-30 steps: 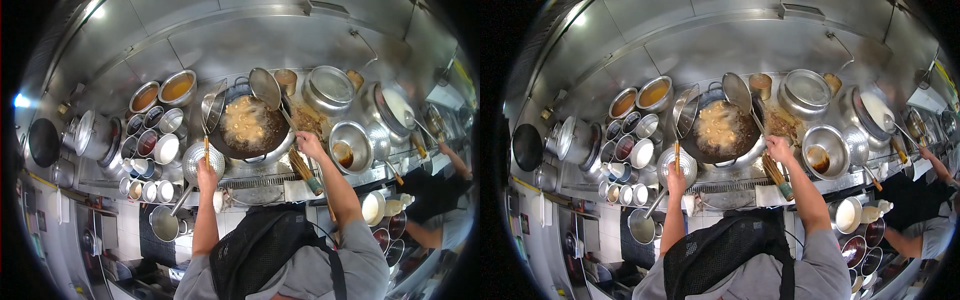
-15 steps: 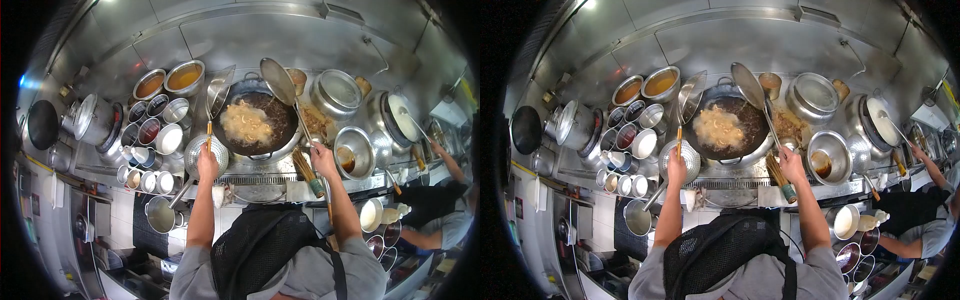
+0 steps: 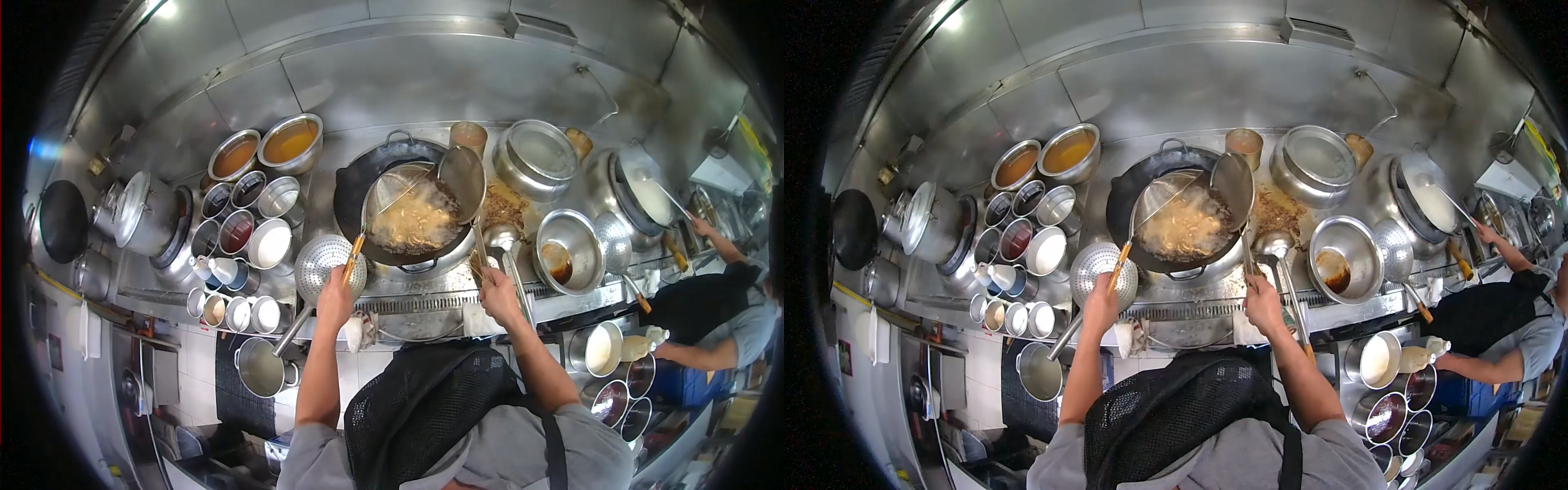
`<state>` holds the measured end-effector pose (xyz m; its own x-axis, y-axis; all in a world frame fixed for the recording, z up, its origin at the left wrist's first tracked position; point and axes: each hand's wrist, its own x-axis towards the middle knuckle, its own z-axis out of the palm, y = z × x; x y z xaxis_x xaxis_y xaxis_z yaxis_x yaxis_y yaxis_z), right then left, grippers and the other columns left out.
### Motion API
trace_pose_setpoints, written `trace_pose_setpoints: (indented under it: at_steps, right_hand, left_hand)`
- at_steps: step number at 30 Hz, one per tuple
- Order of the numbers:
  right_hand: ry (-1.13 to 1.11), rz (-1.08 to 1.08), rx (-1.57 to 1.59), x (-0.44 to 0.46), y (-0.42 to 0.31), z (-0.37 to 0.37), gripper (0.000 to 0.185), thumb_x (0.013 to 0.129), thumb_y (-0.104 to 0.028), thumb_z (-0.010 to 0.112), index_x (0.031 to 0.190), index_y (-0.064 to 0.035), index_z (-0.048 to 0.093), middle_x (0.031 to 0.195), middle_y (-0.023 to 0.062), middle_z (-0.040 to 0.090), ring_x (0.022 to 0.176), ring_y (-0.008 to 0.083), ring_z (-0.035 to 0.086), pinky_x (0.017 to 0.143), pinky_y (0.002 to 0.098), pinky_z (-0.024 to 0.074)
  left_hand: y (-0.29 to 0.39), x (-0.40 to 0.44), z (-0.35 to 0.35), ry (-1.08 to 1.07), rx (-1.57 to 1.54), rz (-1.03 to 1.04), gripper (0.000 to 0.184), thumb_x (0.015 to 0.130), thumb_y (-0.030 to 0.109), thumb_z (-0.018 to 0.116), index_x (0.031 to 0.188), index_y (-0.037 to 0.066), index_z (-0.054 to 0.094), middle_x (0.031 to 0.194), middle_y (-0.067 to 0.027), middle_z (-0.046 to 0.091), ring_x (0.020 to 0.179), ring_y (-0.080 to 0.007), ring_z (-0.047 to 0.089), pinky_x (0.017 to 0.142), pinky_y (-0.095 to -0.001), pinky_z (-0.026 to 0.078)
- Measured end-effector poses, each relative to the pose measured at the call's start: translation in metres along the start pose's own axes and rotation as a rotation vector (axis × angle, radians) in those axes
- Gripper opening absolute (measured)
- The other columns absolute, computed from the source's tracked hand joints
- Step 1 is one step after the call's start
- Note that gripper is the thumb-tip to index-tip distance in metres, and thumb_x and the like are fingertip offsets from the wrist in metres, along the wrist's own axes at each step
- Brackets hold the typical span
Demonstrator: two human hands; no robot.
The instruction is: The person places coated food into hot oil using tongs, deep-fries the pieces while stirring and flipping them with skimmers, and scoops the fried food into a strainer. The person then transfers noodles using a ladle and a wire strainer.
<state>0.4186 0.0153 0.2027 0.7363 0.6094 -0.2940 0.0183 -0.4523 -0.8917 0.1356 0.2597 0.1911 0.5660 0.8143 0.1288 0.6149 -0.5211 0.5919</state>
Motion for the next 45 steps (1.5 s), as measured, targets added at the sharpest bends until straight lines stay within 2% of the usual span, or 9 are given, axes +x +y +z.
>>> trace_pose_setpoints:
  at_steps: [2, 8, 16, 24, 25, 30, 36, 44, 45]
  right_hand:
    - [-0.037, 0.043, 0.230, 0.017, 0.011, 0.006, 0.033, 0.096, -0.010, 0.049, 0.127, -0.0019, 0.061, 0.065, 0.0060, 0.057, 0.044, 0.0115, 0.049, 0.036, 0.0305, 0.0364]
    - [-0.296, 0.198, 0.550, 0.088, 0.014, -0.009, 0.029, 0.095, -0.008, 0.055, 0.124, -0.0067, 0.055, 0.068, 0.0043, 0.054, 0.041, 0.0086, 0.038, 0.035, 0.0253, 0.0242]
    - [-0.606, 0.291, 0.626, 0.137, 0.019, -0.001, 0.039, 0.094, -0.006, 0.057, 0.132, -0.0072, 0.051, 0.070, 0.0027, 0.053, 0.043, 0.0063, 0.034, 0.037, 0.0235, 0.0218]
    - [-0.279, -0.081, 0.240, 0.118, 0.024, -0.059, 0.035, 0.096, -0.011, 0.055, 0.130, -0.0030, 0.060, 0.062, -0.0007, 0.054, 0.039, 0.0070, 0.038, 0.036, 0.0243, 0.0251]
    - [-0.286, -0.054, 0.216, 0.116, 0.021, -0.070, 0.039, 0.096, -0.011, 0.055, 0.134, -0.0027, 0.057, 0.064, 0.0009, 0.054, 0.039, 0.0074, 0.037, 0.035, 0.0246, 0.0252]
    - [-0.359, 0.134, 0.209, 0.092, 0.009, -0.092, 0.040, 0.095, -0.008, 0.056, 0.134, -0.0004, 0.054, 0.066, 0.0041, 0.055, 0.040, 0.0076, 0.036, 0.035, 0.0253, 0.0251]
    - [-0.510, 0.430, 0.573, 0.030, 0.003, -0.062, 0.029, 0.097, -0.008, 0.057, 0.126, -0.0050, 0.056, 0.069, 0.0024, 0.054, 0.043, 0.0058, 0.036, 0.035, 0.0212, 0.0246]
    - [-0.690, 0.500, 1.039, 0.002, 0.011, 0.000, 0.030, 0.099, -0.007, 0.053, 0.129, -0.0040, 0.050, 0.074, 0.0021, 0.052, 0.046, 0.0036, 0.036, 0.036, 0.0185, 0.0263]
    - [-0.693, 0.510, 1.099, 0.001, 0.008, 0.002, 0.029, 0.100, -0.006, 0.053, 0.128, -0.0040, 0.050, 0.074, 0.0023, 0.053, 0.046, 0.0035, 0.037, 0.036, 0.0185, 0.0265]
  left_hand:
    - [0.000, -0.017, -0.019, 0.001, -0.063, 0.011, 0.042, 0.091, 0.006, 0.053, 0.132, 0.007, 0.046, 0.110, -0.0296, 0.065, 0.099, -0.0502, 0.062, 0.083, -0.0551, 0.049]
    - [0.007, -0.038, -0.047, 0.093, -0.205, -0.030, 0.046, 0.091, 0.005, 0.059, 0.134, 0.004, 0.045, 0.109, -0.0289, 0.065, 0.102, -0.0473, 0.063, 0.088, -0.0484, 0.050]
    - [0.026, -0.048, -0.057, 0.323, -0.105, -0.066, 0.044, 0.094, 0.006, 0.057, 0.134, 0.000, 0.042, 0.112, -0.0306, 0.063, 0.104, -0.0487, 0.062, 0.087, -0.0489, 0.049]
    - [0.019, -0.059, -0.021, 0.268, -0.145, -0.191, 0.046, 0.092, 0.008, 0.058, 0.135, 0.001, 0.045, 0.113, -0.0288, 0.062, 0.106, -0.0450, 0.063, 0.090, -0.0444, 0.049]
    - [0.013, -0.056, -0.011, 0.318, -0.159, -0.060, 0.046, 0.092, 0.006, 0.057, 0.136, 0.001, 0.043, 0.111, -0.0291, 0.063, 0.104, -0.0469, 0.063, 0.089, -0.0459, 0.050]
    - [0.005, -0.036, 0.022, 0.238, -0.148, -0.079, 0.047, 0.090, 0.001, 0.054, 0.135, 0.003, 0.041, 0.113, -0.0324, 0.062, 0.105, -0.0523, 0.059, 0.089, -0.0533, 0.048]
    - [0.031, -0.032, 0.056, 0.095, -0.143, -0.168, 0.051, 0.087, -0.005, 0.048, 0.137, 0.002, 0.037, 0.114, -0.0366, 0.059, 0.105, -0.0551, 0.057, 0.091, -0.0577, 0.045]
    - [0.059, -0.026, 0.096, 0.003, -0.125, -0.213, 0.074, 0.081, -0.004, 0.052, 0.146, -0.001, 0.017, 0.133, -0.0409, 0.042, 0.110, -0.0571, 0.054, 0.092, -0.0583, 0.047]
    - [0.056, -0.022, 0.104, 0.047, -0.159, -0.185, 0.074, 0.081, -0.002, 0.054, 0.145, -0.001, 0.018, 0.123, -0.0392, 0.051, 0.107, -0.0583, 0.055, 0.093, -0.0592, 0.046]
